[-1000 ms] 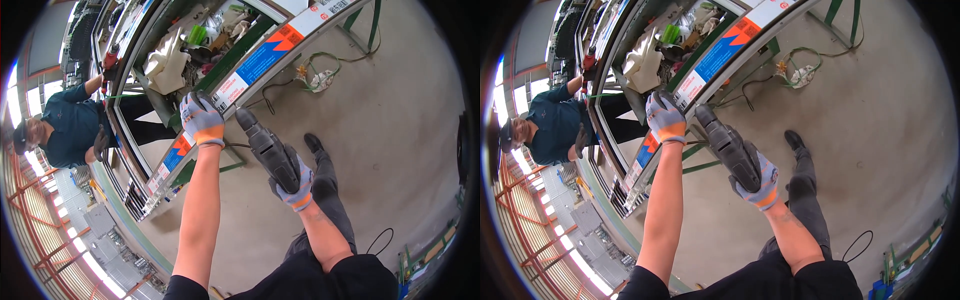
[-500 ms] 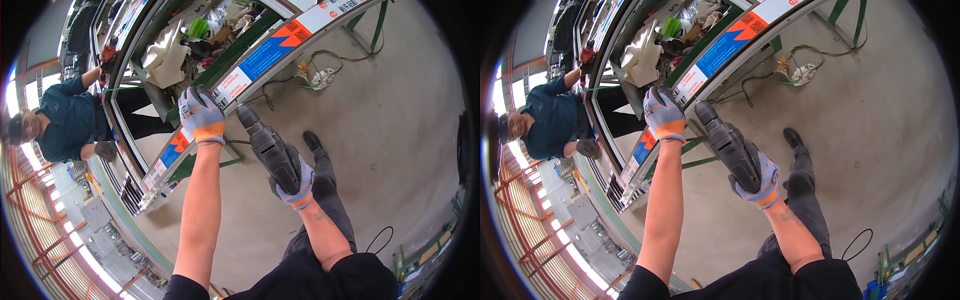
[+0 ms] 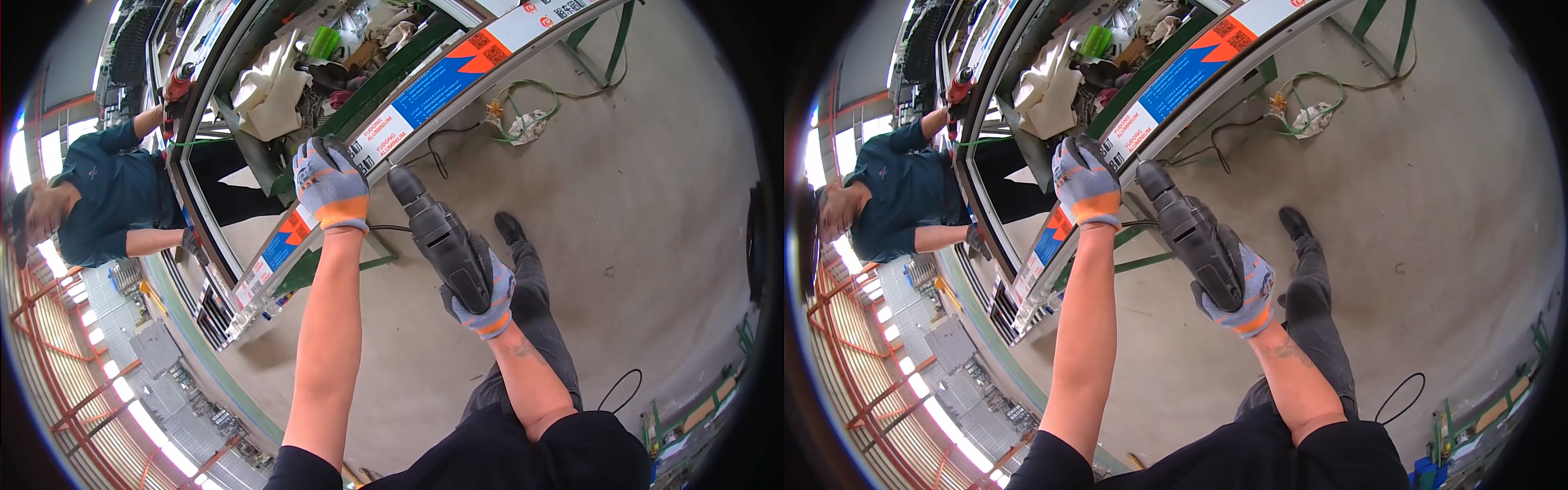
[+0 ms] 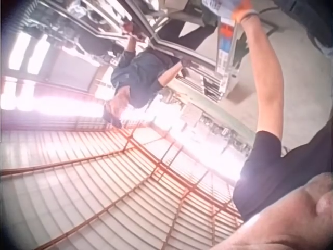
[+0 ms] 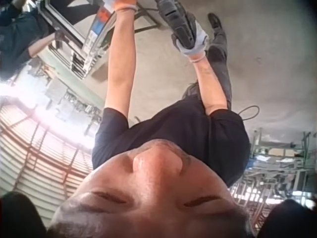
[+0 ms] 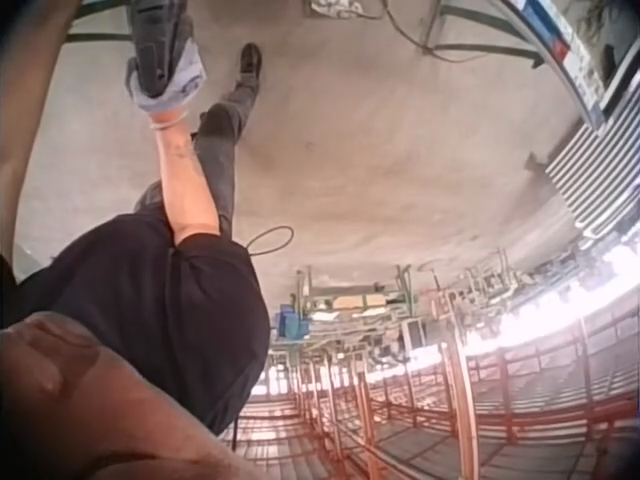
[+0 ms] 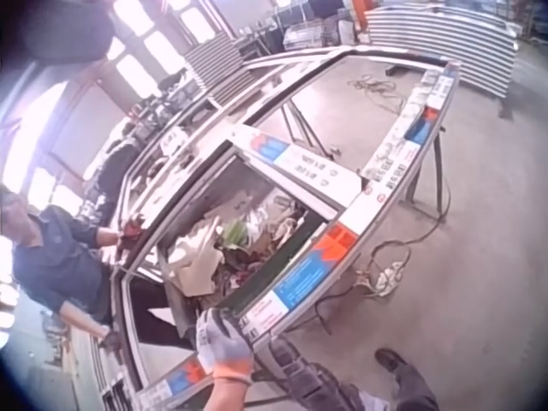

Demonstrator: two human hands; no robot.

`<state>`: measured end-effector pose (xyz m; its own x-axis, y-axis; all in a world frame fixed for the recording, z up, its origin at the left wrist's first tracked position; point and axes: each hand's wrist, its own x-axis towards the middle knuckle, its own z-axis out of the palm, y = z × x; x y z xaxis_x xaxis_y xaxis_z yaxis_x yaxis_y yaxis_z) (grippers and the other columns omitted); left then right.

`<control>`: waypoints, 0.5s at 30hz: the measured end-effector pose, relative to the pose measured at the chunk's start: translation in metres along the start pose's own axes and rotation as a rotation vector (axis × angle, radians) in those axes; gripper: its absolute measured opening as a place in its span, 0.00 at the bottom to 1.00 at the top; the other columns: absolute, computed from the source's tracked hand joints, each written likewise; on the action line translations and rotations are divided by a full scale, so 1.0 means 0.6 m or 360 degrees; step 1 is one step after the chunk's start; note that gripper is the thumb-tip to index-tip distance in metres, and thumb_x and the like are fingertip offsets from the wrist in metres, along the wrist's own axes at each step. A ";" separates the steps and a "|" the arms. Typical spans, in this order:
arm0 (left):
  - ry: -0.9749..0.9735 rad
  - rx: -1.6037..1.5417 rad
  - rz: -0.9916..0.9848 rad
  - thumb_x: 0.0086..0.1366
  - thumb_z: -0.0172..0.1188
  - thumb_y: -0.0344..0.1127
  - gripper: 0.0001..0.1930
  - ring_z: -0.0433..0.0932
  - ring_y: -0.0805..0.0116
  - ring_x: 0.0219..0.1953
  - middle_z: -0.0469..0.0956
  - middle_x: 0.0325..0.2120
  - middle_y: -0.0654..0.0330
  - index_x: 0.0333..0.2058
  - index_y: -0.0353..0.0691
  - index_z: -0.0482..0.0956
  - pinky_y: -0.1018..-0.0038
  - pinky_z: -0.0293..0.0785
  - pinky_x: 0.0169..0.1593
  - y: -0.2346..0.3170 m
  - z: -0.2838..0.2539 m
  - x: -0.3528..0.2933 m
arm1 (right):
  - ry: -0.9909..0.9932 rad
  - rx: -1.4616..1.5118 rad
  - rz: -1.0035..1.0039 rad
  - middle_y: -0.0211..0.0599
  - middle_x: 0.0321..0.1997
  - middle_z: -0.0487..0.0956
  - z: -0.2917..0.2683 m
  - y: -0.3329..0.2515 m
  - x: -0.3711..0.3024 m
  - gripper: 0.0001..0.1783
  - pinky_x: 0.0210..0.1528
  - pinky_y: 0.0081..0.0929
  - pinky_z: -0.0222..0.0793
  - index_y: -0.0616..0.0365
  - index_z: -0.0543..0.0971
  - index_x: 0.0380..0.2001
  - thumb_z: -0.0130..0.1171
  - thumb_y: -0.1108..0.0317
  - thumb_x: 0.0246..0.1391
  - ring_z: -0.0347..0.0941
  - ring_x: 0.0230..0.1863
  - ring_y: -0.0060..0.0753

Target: Assembling and moving metal window frames using an electric drill in an industrial workshop.

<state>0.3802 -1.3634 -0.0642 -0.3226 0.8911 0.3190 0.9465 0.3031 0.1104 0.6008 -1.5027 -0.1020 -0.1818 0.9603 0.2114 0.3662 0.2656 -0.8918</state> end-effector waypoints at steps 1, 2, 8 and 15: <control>0.0000 0.0000 -0.0001 0.69 0.47 0.36 0.13 0.74 0.44 0.43 0.77 0.37 0.44 0.37 0.31 0.76 0.58 0.70 0.49 0.000 -0.001 -0.001 | -0.0001 0.0000 0.0000 0.52 0.53 0.75 0.000 -0.001 -0.001 0.43 0.44 0.36 0.76 0.69 0.69 0.57 0.67 0.68 0.32 0.78 0.44 0.53; -0.0017 0.0011 -0.0011 0.68 0.47 0.36 0.13 0.74 0.44 0.44 0.77 0.38 0.44 0.38 0.30 0.76 0.58 0.70 0.50 -0.001 -0.001 -0.001 | -0.0017 -0.0024 0.0030 0.52 0.52 0.75 0.001 -0.001 -0.003 0.43 0.44 0.36 0.75 0.69 0.69 0.57 0.67 0.68 0.31 0.78 0.44 0.53; 0.0015 0.0007 -0.0030 0.67 0.48 0.34 0.13 0.74 0.45 0.47 0.77 0.42 0.44 0.42 0.30 0.76 0.59 0.70 0.52 0.000 -0.001 -0.004 | -0.0010 -0.0005 0.0041 0.52 0.52 0.75 0.000 0.006 0.002 0.42 0.43 0.36 0.76 0.69 0.70 0.56 0.67 0.68 0.31 0.78 0.43 0.53; -0.0042 -0.0015 -0.0053 0.67 0.49 0.33 0.12 0.74 0.45 0.46 0.77 0.42 0.44 0.41 0.30 0.76 0.59 0.70 0.52 0.005 -0.008 0.000 | -0.0012 0.0053 0.0103 0.51 0.50 0.77 0.004 0.011 -0.001 0.42 0.45 0.33 0.75 0.70 0.70 0.56 0.66 0.68 0.31 0.79 0.43 0.51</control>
<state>0.3829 -1.3642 -0.0596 -0.3538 0.8892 0.2901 0.9351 0.3298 0.1297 0.6011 -1.5020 -0.1090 -0.1659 0.9747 0.1499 0.3468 0.2000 -0.9164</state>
